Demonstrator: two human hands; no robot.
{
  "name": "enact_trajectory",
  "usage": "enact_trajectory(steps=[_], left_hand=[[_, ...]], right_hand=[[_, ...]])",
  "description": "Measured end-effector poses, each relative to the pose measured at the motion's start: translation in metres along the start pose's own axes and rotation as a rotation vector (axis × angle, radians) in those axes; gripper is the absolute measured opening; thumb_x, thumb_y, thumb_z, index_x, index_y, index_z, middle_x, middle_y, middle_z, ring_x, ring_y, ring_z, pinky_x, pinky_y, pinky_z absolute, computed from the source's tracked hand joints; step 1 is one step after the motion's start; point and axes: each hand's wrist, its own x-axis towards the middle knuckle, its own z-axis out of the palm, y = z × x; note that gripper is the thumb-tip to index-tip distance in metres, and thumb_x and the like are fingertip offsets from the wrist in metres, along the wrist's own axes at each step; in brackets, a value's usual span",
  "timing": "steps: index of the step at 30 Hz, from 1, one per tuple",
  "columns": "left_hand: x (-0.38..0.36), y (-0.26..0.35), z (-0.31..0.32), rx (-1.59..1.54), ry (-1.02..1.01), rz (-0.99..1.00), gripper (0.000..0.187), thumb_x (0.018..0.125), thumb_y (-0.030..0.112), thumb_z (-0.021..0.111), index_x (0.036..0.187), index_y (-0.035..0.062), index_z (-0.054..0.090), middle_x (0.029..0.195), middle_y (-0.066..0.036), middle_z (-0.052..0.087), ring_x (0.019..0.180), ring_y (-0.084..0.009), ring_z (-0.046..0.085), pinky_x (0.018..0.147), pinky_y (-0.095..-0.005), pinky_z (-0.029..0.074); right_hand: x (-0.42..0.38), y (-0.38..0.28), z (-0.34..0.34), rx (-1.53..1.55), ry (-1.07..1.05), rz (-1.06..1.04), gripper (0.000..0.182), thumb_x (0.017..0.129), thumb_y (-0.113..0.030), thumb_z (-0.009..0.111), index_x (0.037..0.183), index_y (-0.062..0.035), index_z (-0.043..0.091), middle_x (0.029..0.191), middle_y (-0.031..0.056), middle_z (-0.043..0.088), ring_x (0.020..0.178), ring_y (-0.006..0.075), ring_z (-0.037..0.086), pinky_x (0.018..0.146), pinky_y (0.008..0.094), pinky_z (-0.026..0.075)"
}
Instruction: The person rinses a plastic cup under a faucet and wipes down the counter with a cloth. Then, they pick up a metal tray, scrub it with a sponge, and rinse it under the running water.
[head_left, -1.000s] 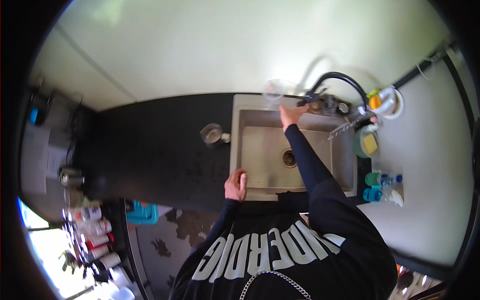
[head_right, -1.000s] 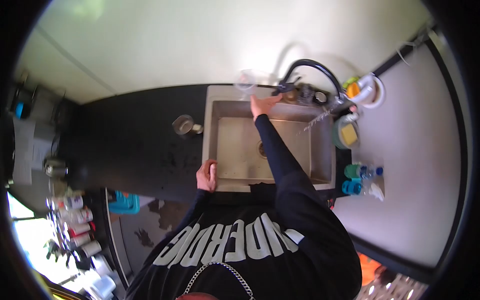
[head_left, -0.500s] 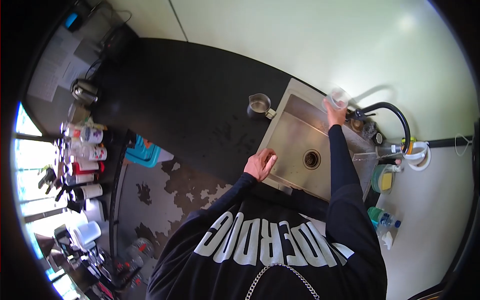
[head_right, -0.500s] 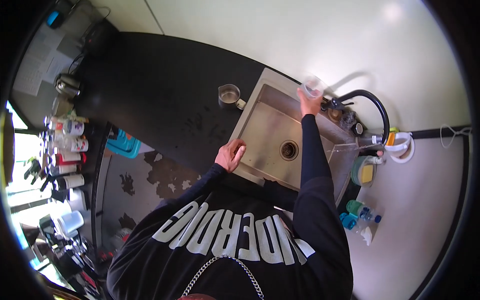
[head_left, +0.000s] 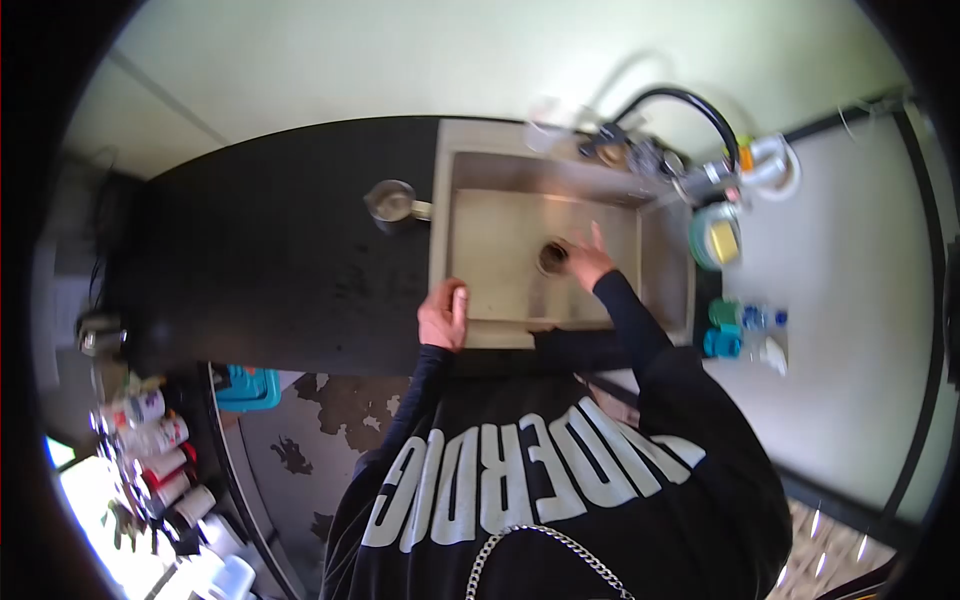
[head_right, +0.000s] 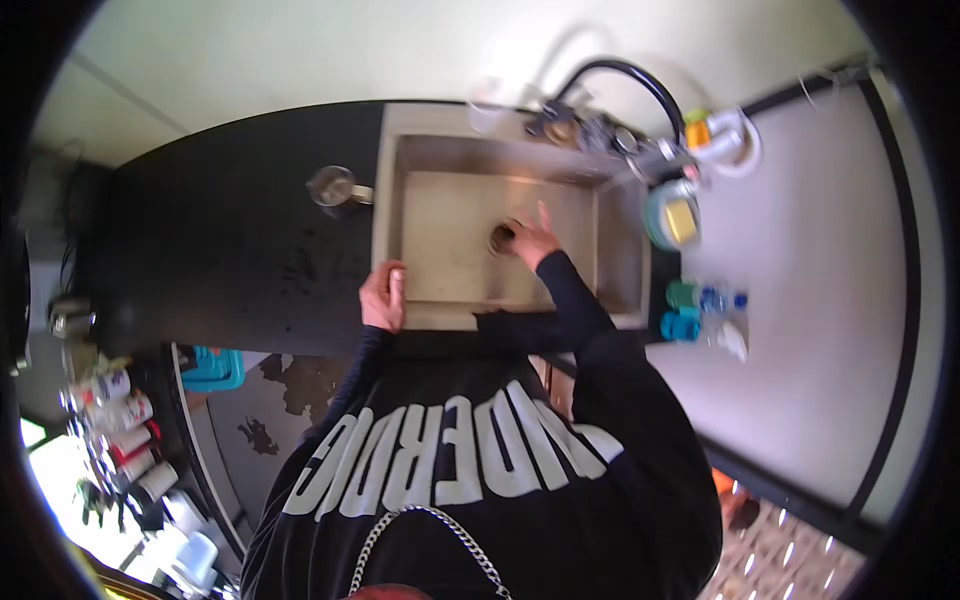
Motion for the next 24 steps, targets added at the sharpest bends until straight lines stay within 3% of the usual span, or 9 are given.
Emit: enact_trajectory(steps=[1, 2, 4, 7, 9, 10, 13, 15, 24], left_hand=[[0.001, 0.004, -0.001, -0.037, -0.015, -0.032, 0.022, 0.1, 0.02, 0.058, 0.1, -0.0005, 0.065, 0.084, -0.017, 0.066, 0.078, -0.026, 0.066, 0.073, -0.0336, 0.051], [-0.001, -0.001, 0.003, -0.072, -0.013, -0.033, 0.027, 0.102, 0.023, 0.054, 0.1, -0.0016, 0.064, 0.077, -0.007, 0.058, 0.071, -0.0122, 0.054, 0.068, -0.0279, 0.046], [-0.003, -0.007, 0.009, -0.186, -0.001, -0.101, 0.024, 0.101, 0.021, 0.058, 0.1, -0.003, 0.064, 0.078, -0.008, 0.062, 0.074, -0.0133, 0.057, 0.07, -0.0282, 0.048], [-0.001, -0.002, 0.009, -0.067, 0.001, -0.031, 0.027, 0.102, 0.024, 0.056, 0.1, -0.0022, 0.064, 0.075, -0.007, 0.06, 0.07, -0.0129, 0.056, 0.066, -0.0287, 0.048], [0.001, 0.003, 0.008, 0.047, -0.001, 0.063, 0.033, 0.102, 0.031, 0.055, 0.099, -0.0003, 0.065, 0.074, -0.01, 0.061, 0.066, -0.0163, 0.057, 0.064, -0.0314, 0.048], [0.0, 0.002, 0.009, 0.076, 0.002, 0.049, 0.036, 0.101, 0.036, 0.055, 0.099, 0.0013, 0.065, 0.074, -0.012, 0.062, 0.066, -0.0198, 0.059, 0.065, -0.0334, 0.049], [0.0, 0.002, 0.009, 0.11, -0.034, 0.022, 0.034, 0.101, 0.034, 0.058, 0.101, 0.0008, 0.065, 0.079, -0.011, 0.064, 0.069, -0.0188, 0.06, 0.067, -0.0325, 0.05], [-0.001, 0.0, 0.012, 0.138, -0.023, 0.049, 0.031, 0.102, 0.03, 0.058, 0.102, 0.0005, 0.065, 0.08, -0.011, 0.064, 0.07, -0.0187, 0.06, 0.068, -0.0322, 0.05], [0.0, -0.002, 0.013, 0.267, -0.071, 0.087, 0.027, 0.103, 0.027, 0.053, 0.109, 0.0025, 0.064, 0.088, -0.019, 0.066, 0.074, -0.0314, 0.062, 0.069, -0.0389, 0.05]], right_hand=[[0.002, -0.008, -0.018, 0.261, -0.127, 0.272, 0.044, 0.091, -0.032, 0.065, 0.132, -0.0169, 0.062, 0.146, 0.0091, 0.05, 0.133, 0.0294, 0.049, 0.109, 0.0689, 0.031], [0.0, 0.008, -0.018, 0.863, 0.164, 0.178, 0.05, 0.094, -0.034, 0.063, 0.139, -0.0131, 0.055, 0.136, 0.0117, 0.059, 0.126, 0.0312, 0.056, 0.108, 0.0593, 0.039], [-0.019, 0.013, -0.068, 1.139, 0.21, 0.472, 0.056, 0.095, -0.034, 0.063, 0.143, -0.0095, 0.05, 0.129, 0.014, 0.063, 0.12, 0.0335, 0.06, 0.105, 0.0501, 0.045], [-0.037, 0.033, -0.046, 1.928, 0.4, 0.451, 0.065, 0.095, -0.038, 0.063, 0.148, -0.0082, 0.042, 0.13, 0.0139, 0.063, 0.121, 0.0331, 0.059, 0.108, 0.0593, 0.039], [-0.059, 0.001, -0.072, 0.627, -0.058, 0.911, 0.068, 0.095, -0.04, 0.063, 0.15, -0.01, 0.038, 0.135, 0.0118, 0.059, 0.126, 0.0348, 0.055, 0.109, 0.0677, 0.032], [-0.08, -0.014, -0.058, 0.274, 0.057, 0.739, 0.067, 0.095, -0.039, 0.062, 0.151, -0.0119, 0.037, 0.143, 0.0102, 0.051, 0.132, 0.0376, 0.047, 0.11, 0.0726, 0.024], [-0.126, -0.039, -0.049, 0.82, 0.419, 0.818, 0.064, 0.093, -0.036, 0.063, 0.149, -0.0131, 0.04, 0.15, 0.0114, 0.043, 0.139, 0.0393, 0.038, 0.112, 0.0693, 0.022], [-0.152, -0.082, -0.041, 0.621, 0.631, 0.859, 0.064, 0.093, -0.038, 0.064, 0.147, -0.0137, 0.042, 0.152, 0.0143, 0.04, 0.141, 0.0385, 0.035, 0.114, 0.0657, 0.021], [-0.215, -0.131, 0.001, 0.388, 0.335, 0.939, 0.076, 0.088, -0.056, 0.06, 0.15, -0.0173, 0.04, 0.16, 0.0128, 0.03, 0.149, 0.0357, 0.023, 0.117, 0.0611, 0.016]])
